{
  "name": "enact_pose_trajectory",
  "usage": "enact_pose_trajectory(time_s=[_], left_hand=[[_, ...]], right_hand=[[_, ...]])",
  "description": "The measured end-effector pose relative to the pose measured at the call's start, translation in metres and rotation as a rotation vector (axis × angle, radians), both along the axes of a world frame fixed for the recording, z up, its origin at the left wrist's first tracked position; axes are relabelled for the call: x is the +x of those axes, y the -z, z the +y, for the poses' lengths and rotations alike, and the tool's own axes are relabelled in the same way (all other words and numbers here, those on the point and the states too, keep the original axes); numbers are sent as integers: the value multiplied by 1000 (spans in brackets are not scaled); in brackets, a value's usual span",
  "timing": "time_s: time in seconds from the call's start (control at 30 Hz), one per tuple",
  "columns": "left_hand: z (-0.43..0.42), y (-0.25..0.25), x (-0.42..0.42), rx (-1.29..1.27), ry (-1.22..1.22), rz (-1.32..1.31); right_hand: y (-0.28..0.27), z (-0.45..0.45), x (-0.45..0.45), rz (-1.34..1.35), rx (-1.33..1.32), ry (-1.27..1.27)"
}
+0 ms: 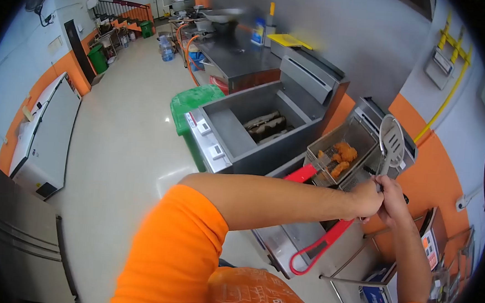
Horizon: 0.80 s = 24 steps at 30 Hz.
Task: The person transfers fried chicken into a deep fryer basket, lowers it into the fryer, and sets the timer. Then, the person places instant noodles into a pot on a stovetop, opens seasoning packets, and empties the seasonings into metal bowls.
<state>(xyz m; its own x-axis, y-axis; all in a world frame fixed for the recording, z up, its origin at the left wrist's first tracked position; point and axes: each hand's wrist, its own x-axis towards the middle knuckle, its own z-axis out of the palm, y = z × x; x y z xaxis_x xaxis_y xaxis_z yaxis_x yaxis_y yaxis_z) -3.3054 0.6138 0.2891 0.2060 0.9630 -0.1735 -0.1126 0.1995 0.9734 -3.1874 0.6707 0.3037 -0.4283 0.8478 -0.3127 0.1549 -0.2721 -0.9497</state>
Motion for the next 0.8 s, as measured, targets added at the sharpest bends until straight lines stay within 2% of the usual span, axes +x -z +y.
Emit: enact_pose_trajectory(time_s=[0.1,0.2,0.3,0.37,0.43,0.5,0.63,0.8], left_hand=[[-19,-3,-40,111,-25,-4],[-53,-17,-103,132,-77,-74],[-96,-26,-200,88,-117,-168],[-127,-20,-274,129,-27,-314],[-161,-7,-340,75,-216,-375],[-191,-1,-406,-2,-305,-330],[-214,32,-521,-120,-314,-276],[-192,100,-663,-168,-394,-294]], right_hand=[[13,13,-21,-41,194,44],[-33,-43,-95,-54,155,-12],[-41,-72,-175,-56,225,-22],[-52,-107,-246,-6,190,15],[-47,-114,-304,9,156,-70],[-36,-118,-364,48,107,-122],[-13,-130,-487,37,-8,-198],[40,-103,-639,30,-25,-352]])
